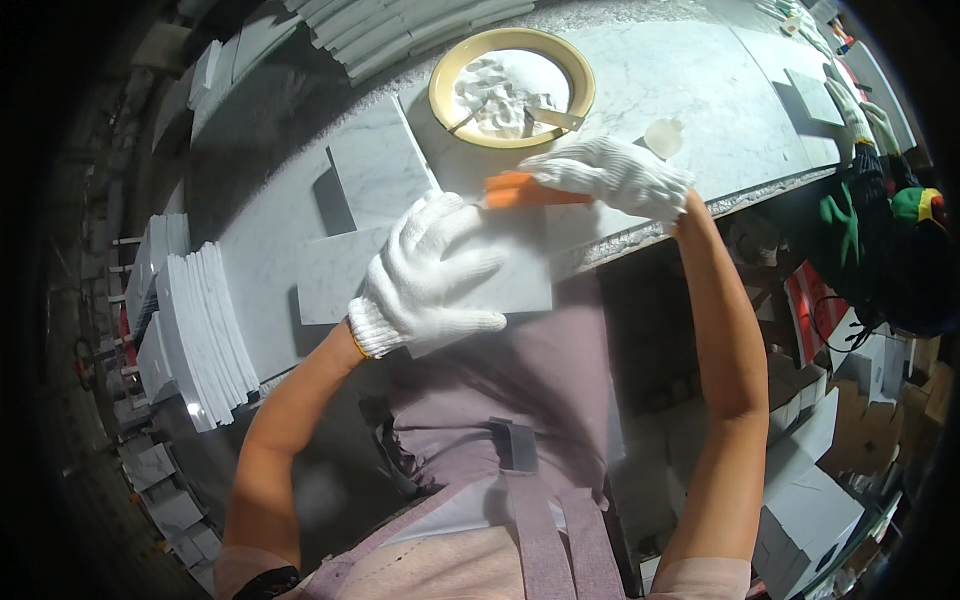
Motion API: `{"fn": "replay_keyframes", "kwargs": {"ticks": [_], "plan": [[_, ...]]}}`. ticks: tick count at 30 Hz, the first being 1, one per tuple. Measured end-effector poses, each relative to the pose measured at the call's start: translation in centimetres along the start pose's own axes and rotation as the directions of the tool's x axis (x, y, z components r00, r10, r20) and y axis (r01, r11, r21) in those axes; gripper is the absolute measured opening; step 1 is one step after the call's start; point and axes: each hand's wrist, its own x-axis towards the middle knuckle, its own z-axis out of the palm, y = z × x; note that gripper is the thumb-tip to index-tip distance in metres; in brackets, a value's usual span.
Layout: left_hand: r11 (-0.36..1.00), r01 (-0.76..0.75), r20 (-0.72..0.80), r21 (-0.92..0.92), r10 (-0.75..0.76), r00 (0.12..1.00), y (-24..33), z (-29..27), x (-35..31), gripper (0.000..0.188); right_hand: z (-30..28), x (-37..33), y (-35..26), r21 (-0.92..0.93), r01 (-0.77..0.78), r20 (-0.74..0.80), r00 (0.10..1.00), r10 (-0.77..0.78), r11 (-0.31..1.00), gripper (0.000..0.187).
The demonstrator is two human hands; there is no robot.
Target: The person repeatedly scrapes and wipes the edges of rectangular white tiles using a small metal scraper and a cloth. They pick up tiles from a stack, scrape the edges, wipe with a cloth, and place them back on the stack. A bowl of white powder and an orange block are visible on the table.
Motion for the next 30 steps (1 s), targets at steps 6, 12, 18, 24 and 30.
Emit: {"fn": "replay_keyframes", "kwargs": {"ticks": [6,12,18,24,30], "plan": [[1.000,0.017,-0.013,-0.023,-0.017,1.000,0.1,0.0,0.0,0.068,-2.0,1.3,-0.2,-0.031,0.141,0.345,0.931,-0.122,0.990,0.068],[0.998,0.058,0.045,-0.011,-0.057,0.997,0.3,-0.3,-0.1,0.069,-0.4,2.0,-0.2,0.050,-0.066,-0.087,0.994,0.070,0.997,0.068],[0.999,0.043,0.032,-0.019,-0.042,0.999,0.2,-0.1,-0.1,0.069,6.7,-5.1,-0.2,-0.893,-0.216,-0.391,0.806,-0.444,0.395,0.043],[0.999,0.032,0.014,-0.001,-0.032,0.999,0.4,-0.3,-0.3,0.069,8.9,-1.2,8.5,-0.908,-0.375,-0.314,0.310,-0.897,0.188,0.045],[1.000,0.010,-0.058,-0.014,-0.010,0.998,0.7,-1.1,-0.3,0.059,11.2,-2.8,11.0,-0.919,-0.387,-0.118,0.077,-0.990,0.080,0.045]]}}
